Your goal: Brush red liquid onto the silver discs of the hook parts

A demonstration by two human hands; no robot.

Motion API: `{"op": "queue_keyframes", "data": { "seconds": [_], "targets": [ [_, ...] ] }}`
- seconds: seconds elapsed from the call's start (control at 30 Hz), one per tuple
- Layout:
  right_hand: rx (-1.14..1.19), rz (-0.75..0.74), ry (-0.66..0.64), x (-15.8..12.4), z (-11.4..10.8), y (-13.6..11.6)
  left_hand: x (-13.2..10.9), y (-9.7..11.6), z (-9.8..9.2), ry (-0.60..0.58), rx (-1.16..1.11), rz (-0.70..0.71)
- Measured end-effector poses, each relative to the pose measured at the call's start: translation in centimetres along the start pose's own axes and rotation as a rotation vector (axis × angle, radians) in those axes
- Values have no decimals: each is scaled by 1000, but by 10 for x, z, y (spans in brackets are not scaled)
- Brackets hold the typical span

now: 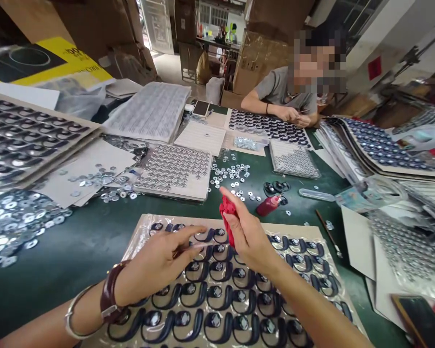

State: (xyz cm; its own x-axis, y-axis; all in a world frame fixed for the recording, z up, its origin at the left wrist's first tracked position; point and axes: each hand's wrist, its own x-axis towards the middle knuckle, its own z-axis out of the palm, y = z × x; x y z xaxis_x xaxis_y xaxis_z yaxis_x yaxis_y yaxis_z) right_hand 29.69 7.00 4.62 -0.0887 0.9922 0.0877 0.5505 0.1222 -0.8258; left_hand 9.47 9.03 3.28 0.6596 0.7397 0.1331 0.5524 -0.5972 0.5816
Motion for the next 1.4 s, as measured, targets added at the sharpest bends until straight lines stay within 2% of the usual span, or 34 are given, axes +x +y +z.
{"op": "queue_keyframes", "data": {
  "seconds": [0.1, 0.2, 0.37, 0.53, 0.67, 0.8, 1.0, 1.4],
  "targets": [
    [-352, -105, -236, 2, -18, 17, -6, -11, 12, -139, 120, 53],
    [-653, -274, -411, 0, -16, 28, -9, -15, 24, -228, 239, 73],
    [-825, -427, -475, 0, -7, 30, -7, -16, 31, -300, 358, 96],
    [-974, -509, -549, 6, -2, 30, -4, -18, 33, -312, 396, 109],
    [-1023, -562, -618, 5, 4, 34, -3, -18, 37, -293, 395, 106],
    [-1048, -555, -676, 5, 3, 32, -5, -17, 43, -270, 401, 95],
    [-964, -597, -748, 16, -4, 29, -5, -15, 46, -240, 390, 81],
    [-845, -582, -668, 12, -3, 51, -3, -17, 44, -241, 334, 48]
  ]
}}
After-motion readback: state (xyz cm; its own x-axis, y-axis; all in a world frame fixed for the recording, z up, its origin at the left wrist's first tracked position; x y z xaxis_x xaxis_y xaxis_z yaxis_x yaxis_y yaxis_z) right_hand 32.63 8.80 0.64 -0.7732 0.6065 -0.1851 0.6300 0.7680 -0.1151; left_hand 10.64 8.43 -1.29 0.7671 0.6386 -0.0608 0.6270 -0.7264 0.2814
